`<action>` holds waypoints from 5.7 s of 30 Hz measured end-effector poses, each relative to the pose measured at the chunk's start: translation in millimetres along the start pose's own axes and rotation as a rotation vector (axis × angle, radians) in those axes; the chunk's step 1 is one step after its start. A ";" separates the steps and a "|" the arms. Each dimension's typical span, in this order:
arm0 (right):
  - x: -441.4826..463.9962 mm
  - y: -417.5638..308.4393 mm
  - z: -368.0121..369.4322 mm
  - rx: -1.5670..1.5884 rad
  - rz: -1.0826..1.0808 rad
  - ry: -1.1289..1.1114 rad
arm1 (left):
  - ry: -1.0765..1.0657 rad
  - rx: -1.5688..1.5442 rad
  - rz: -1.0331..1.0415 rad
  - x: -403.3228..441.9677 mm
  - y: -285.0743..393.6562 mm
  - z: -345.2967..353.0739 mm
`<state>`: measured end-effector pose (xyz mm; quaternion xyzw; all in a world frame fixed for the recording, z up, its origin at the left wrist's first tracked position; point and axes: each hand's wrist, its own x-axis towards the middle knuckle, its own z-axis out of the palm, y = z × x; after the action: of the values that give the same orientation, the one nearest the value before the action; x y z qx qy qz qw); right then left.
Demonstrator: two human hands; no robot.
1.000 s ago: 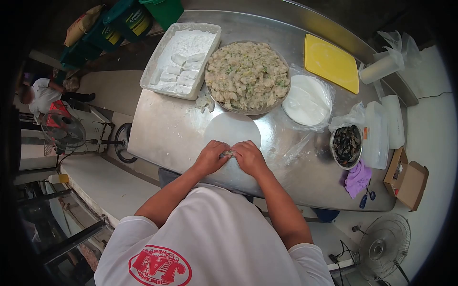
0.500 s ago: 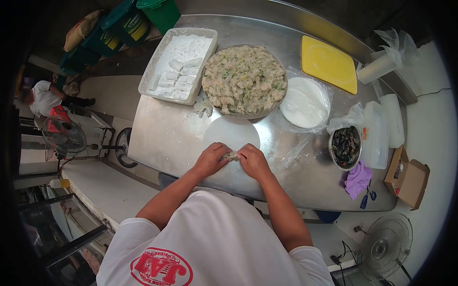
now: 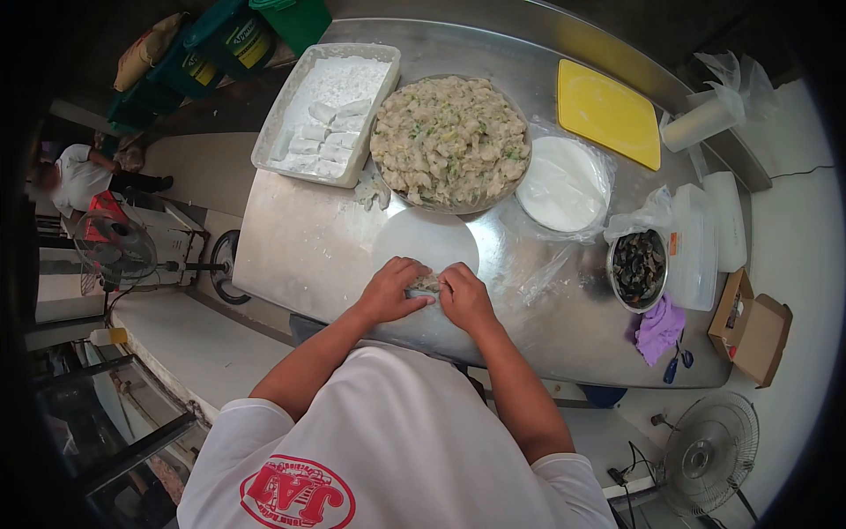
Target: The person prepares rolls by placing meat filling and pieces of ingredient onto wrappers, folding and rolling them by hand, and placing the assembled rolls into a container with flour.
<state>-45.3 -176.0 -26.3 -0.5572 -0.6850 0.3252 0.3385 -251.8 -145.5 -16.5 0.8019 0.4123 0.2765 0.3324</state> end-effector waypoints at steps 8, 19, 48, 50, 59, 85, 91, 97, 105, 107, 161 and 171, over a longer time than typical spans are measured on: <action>-3.9 3.4 -0.9 0.003 0.003 -0.007 | -0.092 -0.027 -0.006 -5.4 -29.3 7.4; -1.3 -2.2 -13.0 0.149 0.281 0.058 | 0.003 0.209 0.037 0.6 -7.3 21.5; -29.0 97.8 -309.3 -0.672 0.374 0.419 | -0.106 -0.097 -0.107 -14.6 -17.9 -5.6; -28.8 122.5 -316.8 -0.636 0.453 0.448 | -0.120 -0.103 -0.122 -13.7 -17.9 -6.1; 2.9 139.5 -300.0 -0.889 0.417 0.300 | -0.128 -0.066 -0.132 -10.3 -19.7 -6.5; -21.8 26.5 -75.6 0.675 0.478 0.184 | -0.087 0.010 -0.017 -6.9 -17.6 -4.7; 17.2 -11.5 6.3 0.197 0.141 0.002 | -0.145 -0.105 -0.253 -7.0 -7.7 -9.1; 6.8 -5.6 5.9 -0.054 -0.241 -0.026 | -0.058 -0.042 -0.039 -8.0 -19.5 -1.5; -4.0 1.4 4.3 -0.083 -0.022 -0.123 | -0.102 0.038 -0.053 -1.3 -13.5 2.5; -5.0 3.7 5.4 -0.096 -0.029 -0.134 | -0.108 0.044 -0.051 -1.5 -13.5 3.1; -7.4 -13.5 -9.8 -0.138 -0.070 -0.006 | 0.175 -0.024 -0.597 -21.3 -17.6 -20.7; 6.8 -12.4 14.8 -0.219 -0.097 -0.122 | 0.255 -0.159 -0.539 -21.8 -15.0 -17.2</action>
<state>-65.3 -172.4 -23.6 -0.5361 -0.7619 0.2650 0.2485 -282.3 -152.1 -20.9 0.5938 0.6257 0.3082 0.4012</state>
